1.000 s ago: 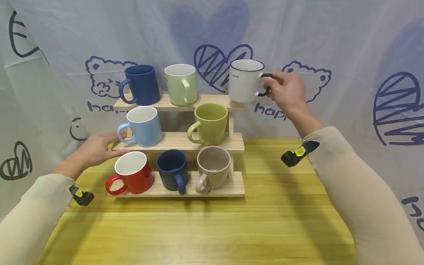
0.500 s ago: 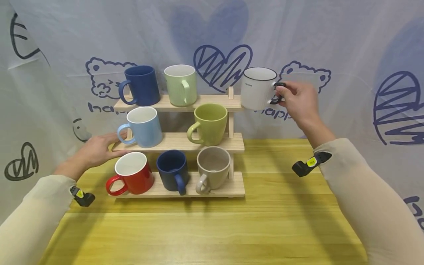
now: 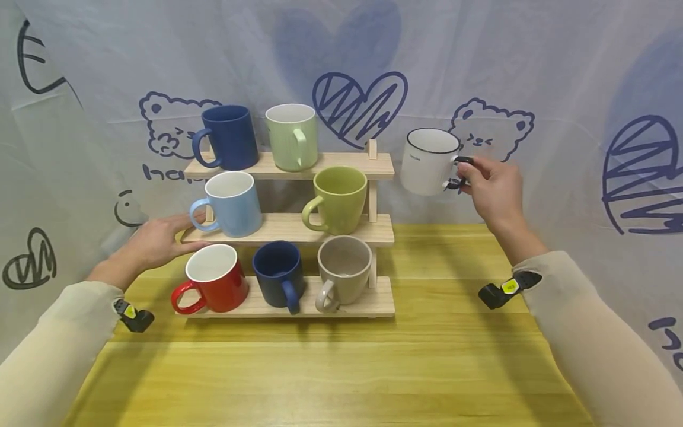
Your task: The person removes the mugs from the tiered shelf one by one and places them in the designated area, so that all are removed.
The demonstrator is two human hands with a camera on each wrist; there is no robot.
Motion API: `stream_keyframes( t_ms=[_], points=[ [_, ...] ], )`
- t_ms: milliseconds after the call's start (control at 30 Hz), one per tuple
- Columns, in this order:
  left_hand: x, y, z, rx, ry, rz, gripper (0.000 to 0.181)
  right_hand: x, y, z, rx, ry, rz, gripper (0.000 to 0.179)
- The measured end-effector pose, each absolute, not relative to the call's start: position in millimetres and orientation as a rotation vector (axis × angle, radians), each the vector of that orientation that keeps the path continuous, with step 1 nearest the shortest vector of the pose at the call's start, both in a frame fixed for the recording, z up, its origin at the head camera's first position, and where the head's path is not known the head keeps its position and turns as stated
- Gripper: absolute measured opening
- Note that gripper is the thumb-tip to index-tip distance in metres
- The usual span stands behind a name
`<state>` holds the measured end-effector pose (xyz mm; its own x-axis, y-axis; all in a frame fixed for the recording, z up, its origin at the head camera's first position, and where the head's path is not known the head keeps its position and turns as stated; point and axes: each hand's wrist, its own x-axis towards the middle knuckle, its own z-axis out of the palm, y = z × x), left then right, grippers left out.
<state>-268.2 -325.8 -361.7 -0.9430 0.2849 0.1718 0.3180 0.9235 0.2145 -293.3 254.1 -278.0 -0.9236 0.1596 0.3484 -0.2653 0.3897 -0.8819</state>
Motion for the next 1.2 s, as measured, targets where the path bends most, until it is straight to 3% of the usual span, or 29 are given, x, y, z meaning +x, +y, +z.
stream_keyframes(
  t_ms=[1200],
  points=[
    [-268.0, -325.4, -360.7, -0.418, -2.978, -0.396, 0.089, -289.0, 252.7, -391.6, -0.140, -2.202, 1.735, 0.041]
  ],
)
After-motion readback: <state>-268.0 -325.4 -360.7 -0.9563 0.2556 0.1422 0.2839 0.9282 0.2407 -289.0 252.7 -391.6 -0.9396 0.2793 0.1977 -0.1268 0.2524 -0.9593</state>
